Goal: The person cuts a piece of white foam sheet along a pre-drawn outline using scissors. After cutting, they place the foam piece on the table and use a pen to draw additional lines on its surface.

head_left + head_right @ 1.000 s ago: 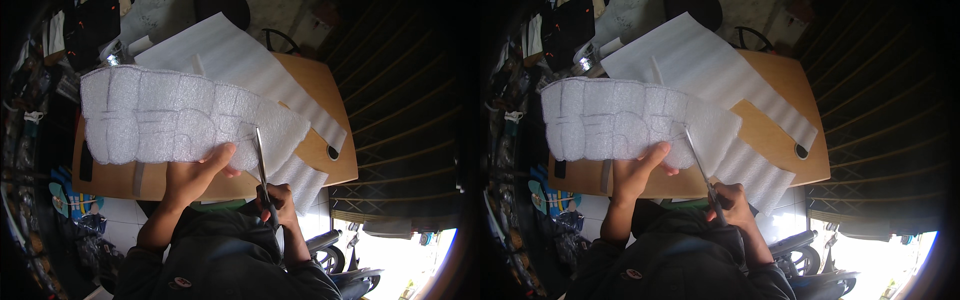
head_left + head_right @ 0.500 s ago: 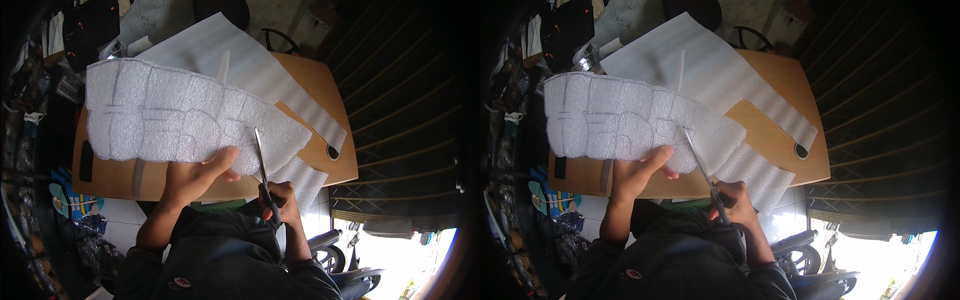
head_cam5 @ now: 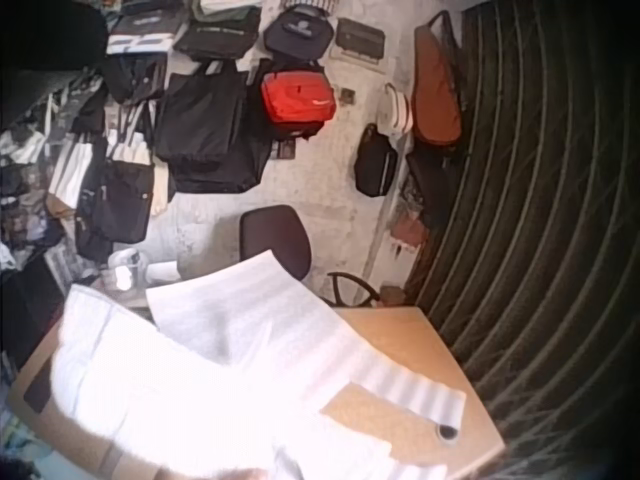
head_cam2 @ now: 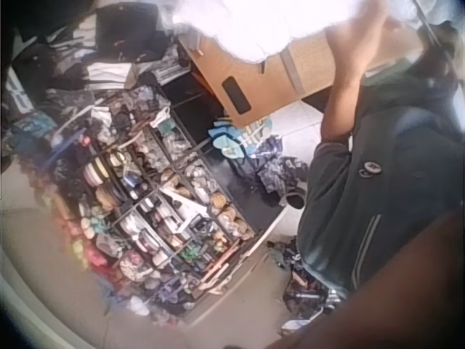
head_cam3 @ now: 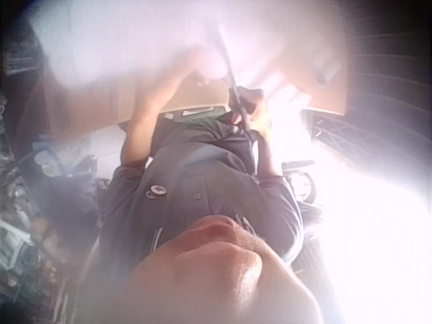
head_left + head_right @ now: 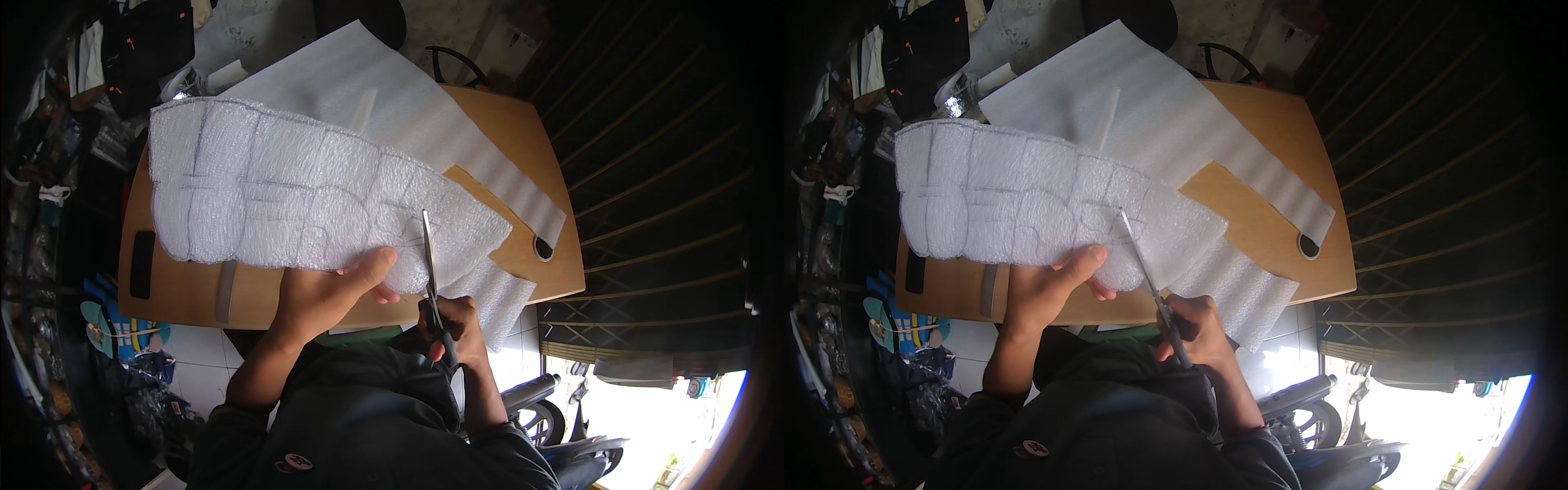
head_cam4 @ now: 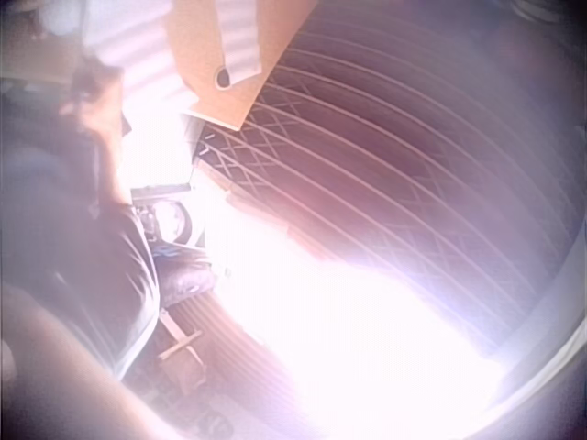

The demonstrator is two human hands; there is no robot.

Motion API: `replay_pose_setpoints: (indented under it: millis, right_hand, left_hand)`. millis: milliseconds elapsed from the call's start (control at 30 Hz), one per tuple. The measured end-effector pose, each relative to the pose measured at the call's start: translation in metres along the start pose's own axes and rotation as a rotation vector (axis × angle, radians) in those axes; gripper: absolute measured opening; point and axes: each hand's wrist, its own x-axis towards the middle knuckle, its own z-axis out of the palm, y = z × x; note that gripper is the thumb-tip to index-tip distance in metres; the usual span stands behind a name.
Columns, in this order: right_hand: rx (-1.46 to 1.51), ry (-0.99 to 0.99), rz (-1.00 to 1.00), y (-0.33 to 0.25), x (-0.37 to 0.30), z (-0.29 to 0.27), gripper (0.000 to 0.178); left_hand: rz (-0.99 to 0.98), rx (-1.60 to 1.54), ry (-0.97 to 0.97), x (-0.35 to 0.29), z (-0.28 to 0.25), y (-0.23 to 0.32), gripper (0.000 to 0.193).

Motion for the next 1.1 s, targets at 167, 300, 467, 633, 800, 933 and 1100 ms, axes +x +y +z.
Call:
replay_pose_setpoints:
  millis: [167, 300, 467, 633, 800, 933, 1100]
  right_hand:
    - [0.042, 0.027, -0.121, 0.006, 0.001, 0.003, 0.07]
    - [0.089, 0.058, -0.156, 0.008, 0.002, 0.009, 0.076]
    - [0.062, 0.035, -0.178, 0.013, 0.002, 0.002, 0.078]
    - [-0.002, -0.015, -0.171, 0.015, 0.002, -0.016, 0.073]
    - [-0.096, 0.007, -0.074, 0.001, 0.004, -0.019, 0.082]
    - [-0.104, 0.02, -0.078, 0.003, 0.002, -0.018, 0.081]
    - [-0.066, 0.044, -0.094, 0.009, 0.002, -0.013, 0.083]
  left_hand:
    - [-0.026, -0.079, 0.02, -0.003, 0.01, 0.0, 0.016]
    - [-0.03, -0.159, 0.055, -0.009, 0.02, -0.009, 0.017]
    - [-0.054, -0.114, 0.058, -0.01, 0.019, -0.008, 0.017]
    - [-0.06, -0.081, 0.015, -0.007, 0.015, -0.002, 0.016]
    - [-0.091, -0.128, 0.027, -0.007, 0.018, -0.001, 0.016]
    - [-0.089, -0.131, 0.019, -0.007, 0.018, -0.003, 0.014]
    - [-0.105, -0.135, 0.03, -0.009, 0.021, -0.006, 0.013]
